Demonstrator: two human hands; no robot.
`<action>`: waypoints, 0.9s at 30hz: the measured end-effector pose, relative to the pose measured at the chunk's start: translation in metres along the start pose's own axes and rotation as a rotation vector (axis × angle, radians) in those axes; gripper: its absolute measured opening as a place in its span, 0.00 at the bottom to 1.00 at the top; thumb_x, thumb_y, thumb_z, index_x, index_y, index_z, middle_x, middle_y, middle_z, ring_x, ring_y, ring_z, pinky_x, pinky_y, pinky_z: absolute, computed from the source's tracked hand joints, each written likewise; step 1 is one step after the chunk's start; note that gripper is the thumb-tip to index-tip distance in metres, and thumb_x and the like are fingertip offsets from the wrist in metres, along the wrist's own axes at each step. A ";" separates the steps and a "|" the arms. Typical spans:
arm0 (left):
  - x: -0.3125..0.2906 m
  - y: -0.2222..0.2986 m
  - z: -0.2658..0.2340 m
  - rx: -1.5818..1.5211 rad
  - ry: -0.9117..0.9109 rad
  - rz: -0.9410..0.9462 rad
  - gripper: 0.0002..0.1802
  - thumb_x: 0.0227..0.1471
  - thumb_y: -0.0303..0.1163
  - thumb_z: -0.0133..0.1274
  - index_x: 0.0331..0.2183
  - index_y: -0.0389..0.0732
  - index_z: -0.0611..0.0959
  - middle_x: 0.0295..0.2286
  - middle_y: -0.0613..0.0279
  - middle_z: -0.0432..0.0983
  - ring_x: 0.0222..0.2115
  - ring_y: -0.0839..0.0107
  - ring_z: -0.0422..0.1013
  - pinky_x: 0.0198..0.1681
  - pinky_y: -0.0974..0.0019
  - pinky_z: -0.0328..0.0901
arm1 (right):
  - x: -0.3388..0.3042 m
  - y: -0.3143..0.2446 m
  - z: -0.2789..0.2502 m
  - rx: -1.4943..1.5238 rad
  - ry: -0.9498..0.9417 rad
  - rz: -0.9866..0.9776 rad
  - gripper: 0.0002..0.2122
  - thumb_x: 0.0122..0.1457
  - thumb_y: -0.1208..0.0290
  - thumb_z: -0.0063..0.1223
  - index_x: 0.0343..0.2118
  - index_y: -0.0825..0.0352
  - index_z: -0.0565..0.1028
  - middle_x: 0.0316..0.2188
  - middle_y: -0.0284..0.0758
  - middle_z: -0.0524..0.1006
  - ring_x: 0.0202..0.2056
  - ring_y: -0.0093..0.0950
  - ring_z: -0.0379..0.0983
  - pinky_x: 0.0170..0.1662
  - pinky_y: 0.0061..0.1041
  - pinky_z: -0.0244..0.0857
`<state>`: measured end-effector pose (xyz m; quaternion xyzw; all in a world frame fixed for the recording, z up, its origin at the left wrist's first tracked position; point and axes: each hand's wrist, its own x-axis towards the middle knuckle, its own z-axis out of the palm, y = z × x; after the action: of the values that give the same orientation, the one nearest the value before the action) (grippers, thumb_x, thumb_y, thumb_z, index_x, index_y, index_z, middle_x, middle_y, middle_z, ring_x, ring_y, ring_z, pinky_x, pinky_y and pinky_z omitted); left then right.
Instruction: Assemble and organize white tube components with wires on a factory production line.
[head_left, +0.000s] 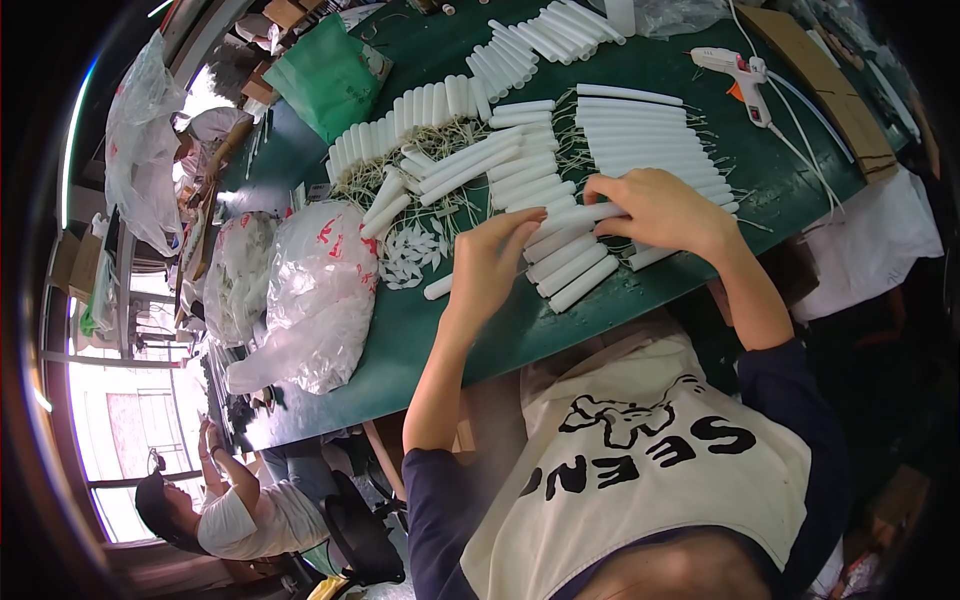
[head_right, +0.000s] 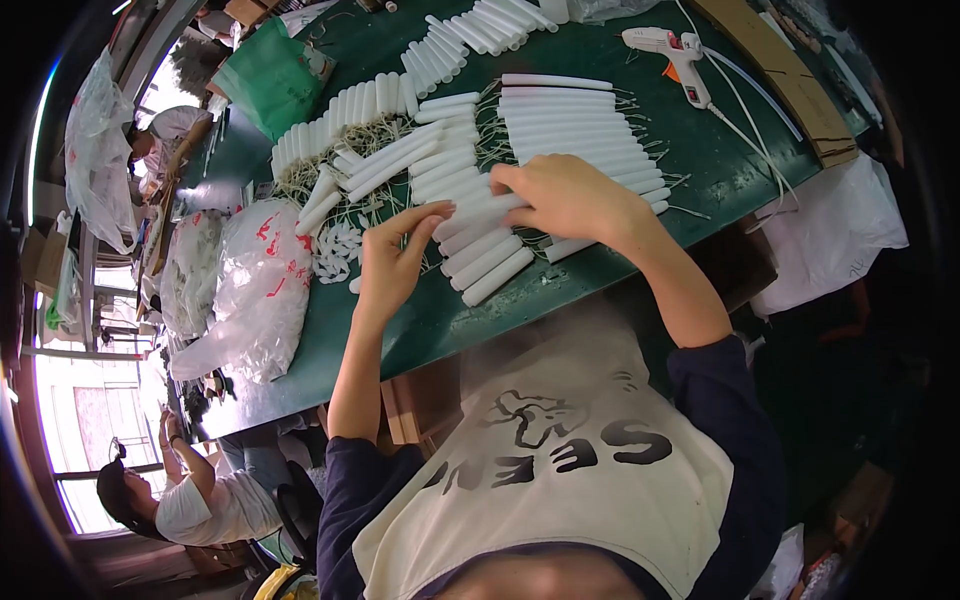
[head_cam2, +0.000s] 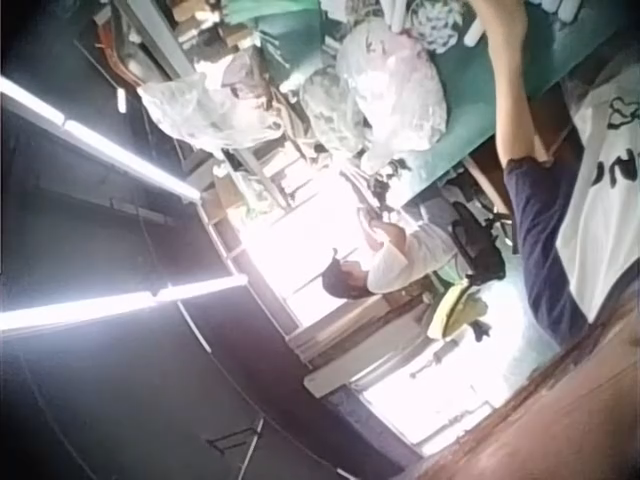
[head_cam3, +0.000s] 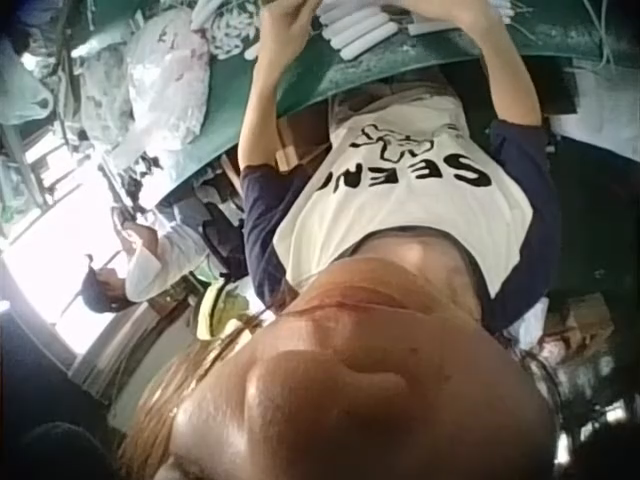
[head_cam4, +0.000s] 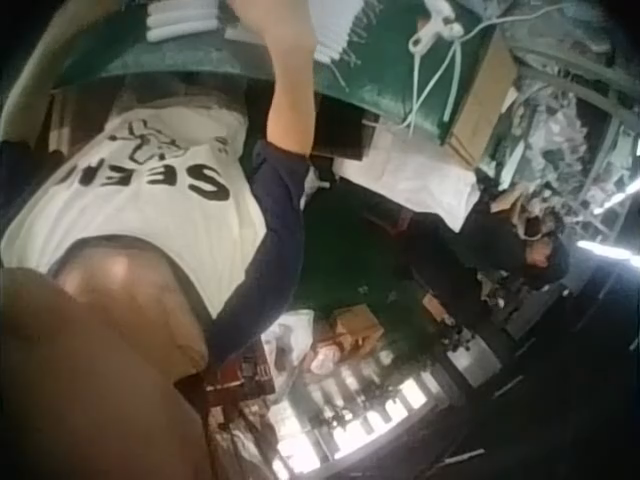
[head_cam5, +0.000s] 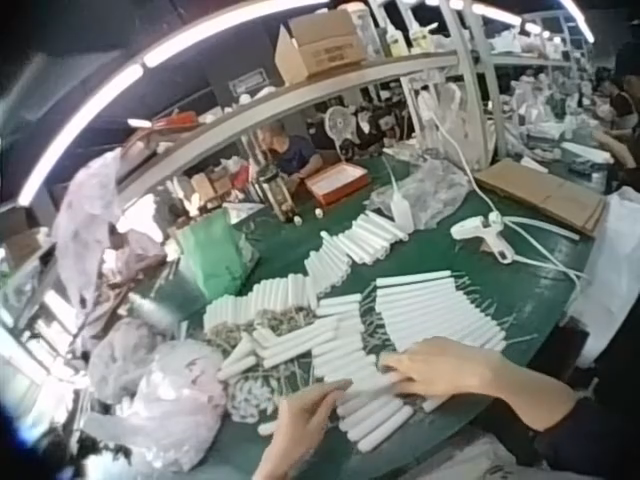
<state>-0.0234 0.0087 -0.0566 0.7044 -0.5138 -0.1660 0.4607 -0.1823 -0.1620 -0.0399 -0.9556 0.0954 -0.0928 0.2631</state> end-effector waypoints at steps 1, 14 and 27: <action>-0.001 0.000 -0.002 0.000 -0.001 -0.001 0.10 0.49 0.26 0.55 0.36 0.34 0.82 0.33 0.53 0.79 0.35 0.65 0.76 0.39 0.71 0.67 | 0.001 -0.002 0.001 0.001 -0.001 0.000 0.11 0.51 0.66 0.57 0.30 0.67 0.70 0.21 0.42 0.74 0.27 0.42 0.71 0.33 0.36 0.62; -0.030 -0.004 -0.038 0.396 -0.162 0.078 0.10 0.41 0.29 0.61 0.30 0.38 0.82 0.29 0.60 0.77 0.32 0.62 0.72 0.37 0.64 0.64 | 0.015 -0.020 0.017 0.081 0.112 -0.275 0.08 0.49 0.71 0.57 0.31 0.66 0.72 0.30 0.33 0.73 0.28 0.34 0.72 0.32 0.29 0.65; -0.042 -0.015 -0.037 0.266 0.085 0.154 0.04 0.44 0.23 0.57 0.28 0.36 0.82 0.27 0.59 0.79 0.26 0.66 0.75 0.31 0.69 0.68 | 0.017 -0.024 0.030 -0.002 0.110 -0.354 0.07 0.50 0.73 0.55 0.33 0.64 0.75 0.31 0.32 0.73 0.31 0.34 0.72 0.33 0.30 0.66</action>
<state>-0.0057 0.0642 -0.0598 0.7240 -0.5639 -0.0307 0.3962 -0.1554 -0.1311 -0.0510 -0.9511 -0.0599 -0.1897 0.2363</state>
